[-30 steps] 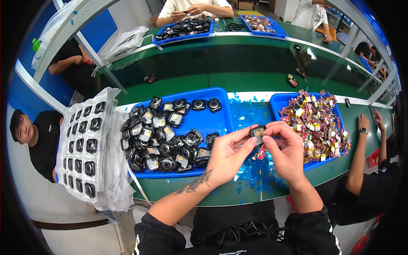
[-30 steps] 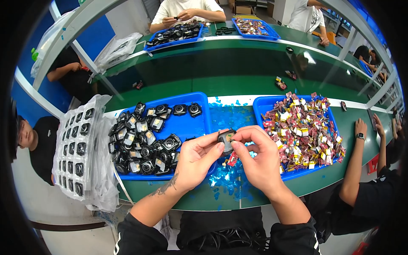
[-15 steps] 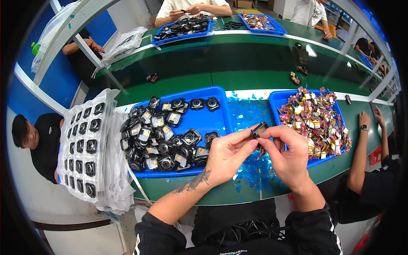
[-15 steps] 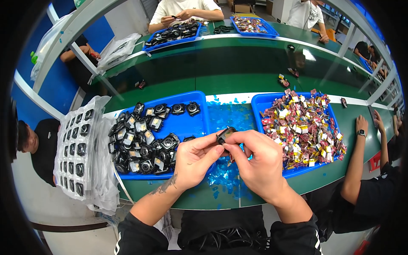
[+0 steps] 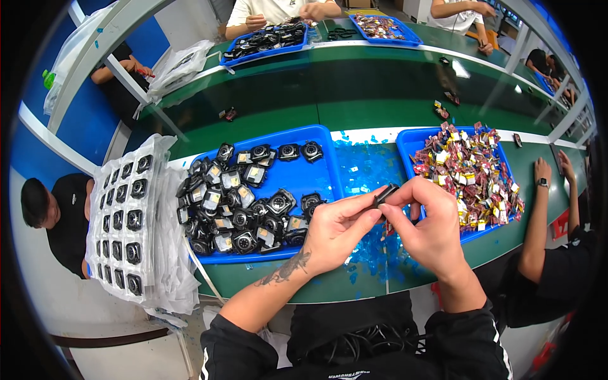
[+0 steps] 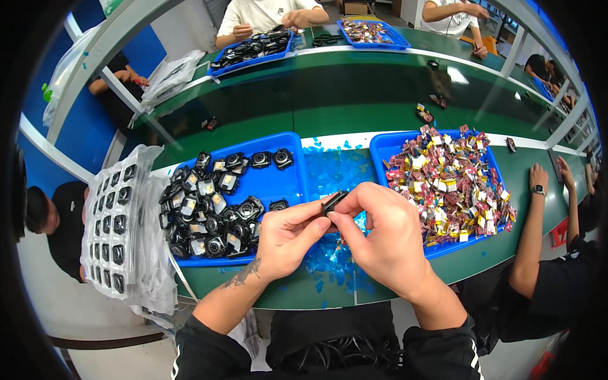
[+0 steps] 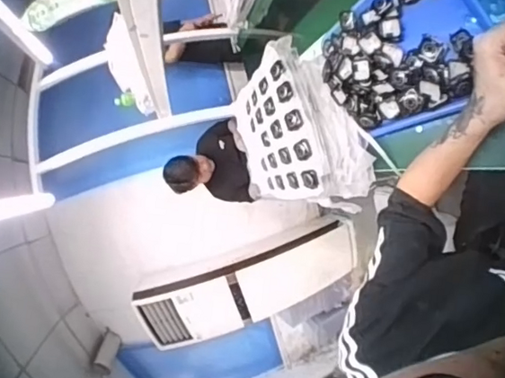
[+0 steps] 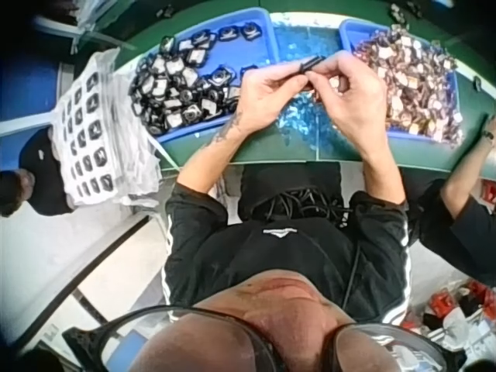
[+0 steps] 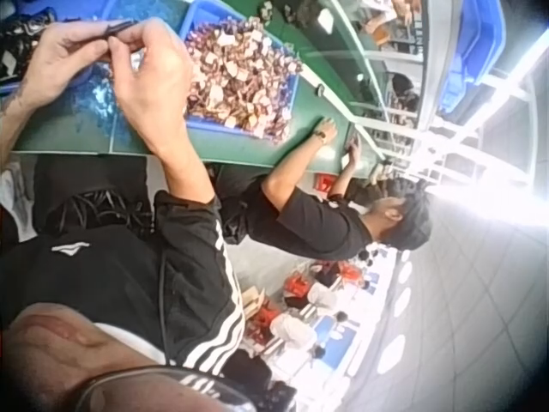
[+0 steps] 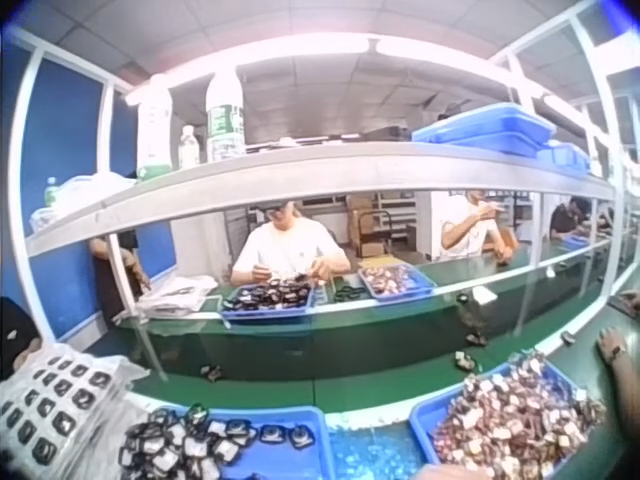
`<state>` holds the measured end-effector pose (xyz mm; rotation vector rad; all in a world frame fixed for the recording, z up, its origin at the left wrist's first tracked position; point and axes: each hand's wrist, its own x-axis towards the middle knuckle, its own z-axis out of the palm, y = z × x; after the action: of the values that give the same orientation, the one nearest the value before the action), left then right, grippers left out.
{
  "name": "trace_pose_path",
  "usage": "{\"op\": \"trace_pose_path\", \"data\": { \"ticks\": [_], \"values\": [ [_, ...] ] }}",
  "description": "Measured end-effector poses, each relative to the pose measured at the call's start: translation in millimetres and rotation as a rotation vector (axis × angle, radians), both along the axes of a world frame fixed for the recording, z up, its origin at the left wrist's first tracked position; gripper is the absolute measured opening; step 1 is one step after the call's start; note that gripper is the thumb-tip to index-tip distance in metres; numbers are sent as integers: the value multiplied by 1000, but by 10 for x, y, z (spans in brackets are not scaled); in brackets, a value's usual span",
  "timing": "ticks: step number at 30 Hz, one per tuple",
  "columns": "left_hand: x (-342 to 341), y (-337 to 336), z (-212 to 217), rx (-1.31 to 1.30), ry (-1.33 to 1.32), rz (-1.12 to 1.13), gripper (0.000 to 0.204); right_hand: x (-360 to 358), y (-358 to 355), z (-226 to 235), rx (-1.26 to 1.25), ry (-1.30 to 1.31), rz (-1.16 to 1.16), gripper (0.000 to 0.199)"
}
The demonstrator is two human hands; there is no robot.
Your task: Sorting and assembling small electronic components at a manufacturing workbench.
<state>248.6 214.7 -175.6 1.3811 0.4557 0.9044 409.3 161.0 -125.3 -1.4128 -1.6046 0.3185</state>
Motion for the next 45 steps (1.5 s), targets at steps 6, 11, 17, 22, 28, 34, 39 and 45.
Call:
{"op": "trace_pose_path", "data": {
  "ticks": [6, 11, 17, 22, 28, 34, 39, 45],
  "values": [
    [-16, 22, -4, -67, -42, -46, 35, 42, 22, 9, 110, -99, -46, 30],
    [8, 13, 21, -115, -131, -18, 34, 116, 91, -105, -98, 225, 57, 29],
    [30, 17, 35, -115, -221, 126, 35, 49, -91, -243, -244, 570, 196, 28],
    [-62, 89, 20, 196, -59, 145, 36, 25, -81, -317, -250, 615, 235, 23],
    [-105, 63, 114, 551, 237, 171, 36, 116, -152, -362, -178, 689, 270, 17],
    [-76, 69, 59, 644, 240, 199, 40, 164, -112, -262, -209, 513, 335, 10],
    [-41, 72, 72, 584, 222, 161, 32, 222, -122, -238, -297, 465, 308, 8],
    [-82, 125, 70, 512, 269, 23, 16, 305, -137, -279, -336, 667, 347, 7]
  ]
}}
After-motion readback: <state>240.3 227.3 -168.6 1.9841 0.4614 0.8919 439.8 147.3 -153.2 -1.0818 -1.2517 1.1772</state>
